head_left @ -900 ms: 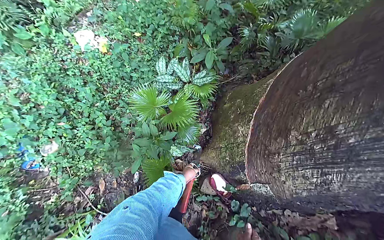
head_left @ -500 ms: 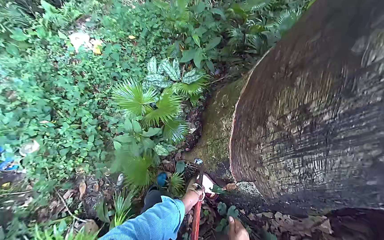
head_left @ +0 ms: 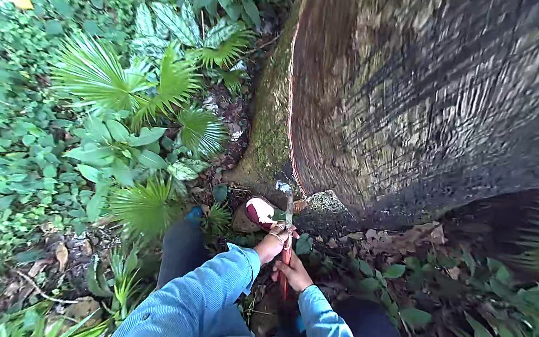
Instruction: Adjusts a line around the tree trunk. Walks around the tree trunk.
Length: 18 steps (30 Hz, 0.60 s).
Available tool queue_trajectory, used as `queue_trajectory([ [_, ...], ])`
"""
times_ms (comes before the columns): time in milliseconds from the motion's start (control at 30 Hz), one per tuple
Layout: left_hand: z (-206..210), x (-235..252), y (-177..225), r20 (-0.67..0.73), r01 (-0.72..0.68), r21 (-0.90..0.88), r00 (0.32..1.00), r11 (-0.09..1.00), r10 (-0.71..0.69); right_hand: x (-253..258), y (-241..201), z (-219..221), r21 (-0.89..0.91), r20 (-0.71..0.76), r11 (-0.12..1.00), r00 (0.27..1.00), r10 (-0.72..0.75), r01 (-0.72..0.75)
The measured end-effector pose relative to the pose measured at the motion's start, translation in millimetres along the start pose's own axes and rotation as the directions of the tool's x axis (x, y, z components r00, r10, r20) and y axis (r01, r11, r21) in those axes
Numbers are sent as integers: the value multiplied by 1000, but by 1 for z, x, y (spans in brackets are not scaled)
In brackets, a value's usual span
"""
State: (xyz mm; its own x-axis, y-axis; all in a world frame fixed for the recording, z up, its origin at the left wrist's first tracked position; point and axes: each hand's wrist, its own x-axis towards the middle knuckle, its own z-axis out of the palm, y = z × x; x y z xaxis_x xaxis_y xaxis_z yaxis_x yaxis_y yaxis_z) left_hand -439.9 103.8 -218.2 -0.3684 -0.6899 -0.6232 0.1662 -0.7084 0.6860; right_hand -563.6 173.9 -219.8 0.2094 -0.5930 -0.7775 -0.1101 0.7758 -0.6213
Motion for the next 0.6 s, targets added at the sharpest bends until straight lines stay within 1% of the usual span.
queue_trajectory([
  [67, 11, 13, -14, 76, -9, 101, 997, 995, 1, 8, 18, -9, 47, -88, 998, 996, -28, 32],
  [100, 18, 19, -20, 82, -10, 129, 997, 992, -1, 12, 28, -14, 26, -148, 998, 988, -51, 56],
  [167, 31, 30, -30, 74, 16, 163, 997, 987, -29, 19, 44, -27, -110, -272, 992, 958, -92, 64],
  [267, 49, 45, -53, 59, 54, 146, 996, 988, -63, 24, 61, -51, -388, -390, 922, 908, -155, -9],
  [367, 66, 56, -74, 34, 78, 106, 996, 991, -82, 23, 74, -72, -511, -418, 859, 877, -238, -11],
  [467, 77, 67, -83, 11, 68, 82, 998, 994, -69, 25, 84, -93, -556, -406, 830, 860, -307, 34],
  [600, 95, 77, -85, 25, 34, 60, 999, 998, -36, 24, 84, -123, -603, -373, 795, 859, -350, 63],
])
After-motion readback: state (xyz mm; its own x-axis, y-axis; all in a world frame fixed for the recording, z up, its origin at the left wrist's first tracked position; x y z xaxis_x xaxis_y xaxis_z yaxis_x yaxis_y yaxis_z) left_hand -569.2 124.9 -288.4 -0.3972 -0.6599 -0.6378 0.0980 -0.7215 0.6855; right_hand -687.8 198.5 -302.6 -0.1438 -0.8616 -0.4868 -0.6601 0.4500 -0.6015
